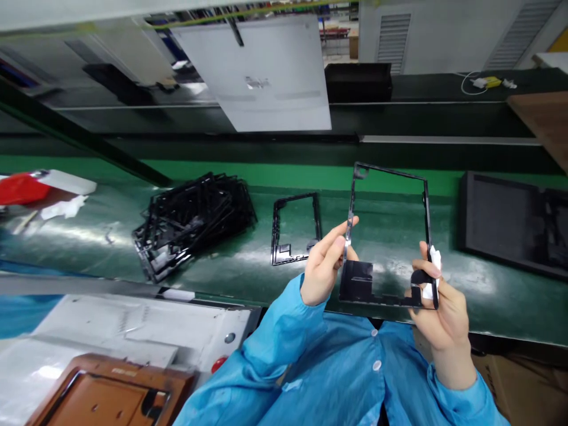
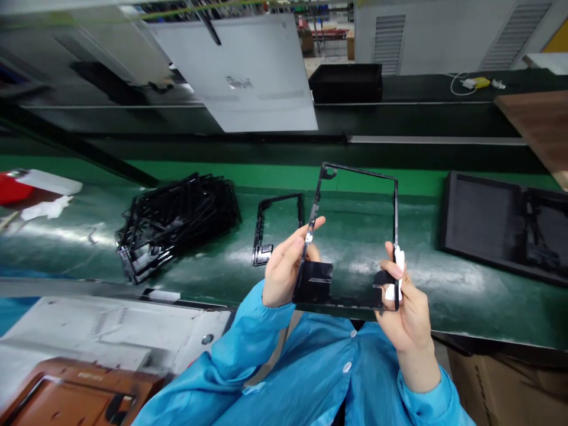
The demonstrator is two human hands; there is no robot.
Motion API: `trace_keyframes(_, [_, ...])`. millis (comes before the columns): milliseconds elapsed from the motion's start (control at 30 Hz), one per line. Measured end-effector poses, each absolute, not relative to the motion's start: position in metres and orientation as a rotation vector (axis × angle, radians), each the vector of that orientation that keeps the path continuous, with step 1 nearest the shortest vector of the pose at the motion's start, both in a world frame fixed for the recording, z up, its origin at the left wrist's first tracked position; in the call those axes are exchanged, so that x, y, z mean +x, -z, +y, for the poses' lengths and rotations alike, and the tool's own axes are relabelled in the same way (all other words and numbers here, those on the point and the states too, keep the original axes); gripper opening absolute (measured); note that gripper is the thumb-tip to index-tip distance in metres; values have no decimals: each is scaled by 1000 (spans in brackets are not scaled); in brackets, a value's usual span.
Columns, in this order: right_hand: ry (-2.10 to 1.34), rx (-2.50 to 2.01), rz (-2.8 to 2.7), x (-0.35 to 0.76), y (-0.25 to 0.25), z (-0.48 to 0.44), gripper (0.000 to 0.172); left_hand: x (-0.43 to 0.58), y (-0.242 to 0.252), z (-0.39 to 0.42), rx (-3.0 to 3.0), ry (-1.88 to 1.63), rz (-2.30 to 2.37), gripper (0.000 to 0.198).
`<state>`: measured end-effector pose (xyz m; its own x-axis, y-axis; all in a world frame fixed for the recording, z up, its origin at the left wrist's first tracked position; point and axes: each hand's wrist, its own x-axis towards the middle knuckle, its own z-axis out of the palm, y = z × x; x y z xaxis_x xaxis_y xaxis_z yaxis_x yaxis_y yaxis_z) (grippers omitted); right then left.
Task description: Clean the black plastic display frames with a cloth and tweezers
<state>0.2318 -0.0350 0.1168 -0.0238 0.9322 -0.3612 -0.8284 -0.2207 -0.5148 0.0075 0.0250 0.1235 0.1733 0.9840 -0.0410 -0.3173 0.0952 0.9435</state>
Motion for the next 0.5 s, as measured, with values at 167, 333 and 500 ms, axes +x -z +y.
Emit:
trace_keyframes(167, [-1652,-761,-117,231,-108,-45,63,8,-127,26,947,-1200,848,76])
trace_keyframes(333, [-1673,-733,6,230,-105,-51,65,8,-124,25,938,-1201,823,76])
trace_keyframes(500, [-1681,-758,-32,228,-112,-53,63,9,-132,23,919,-1205,819,74])
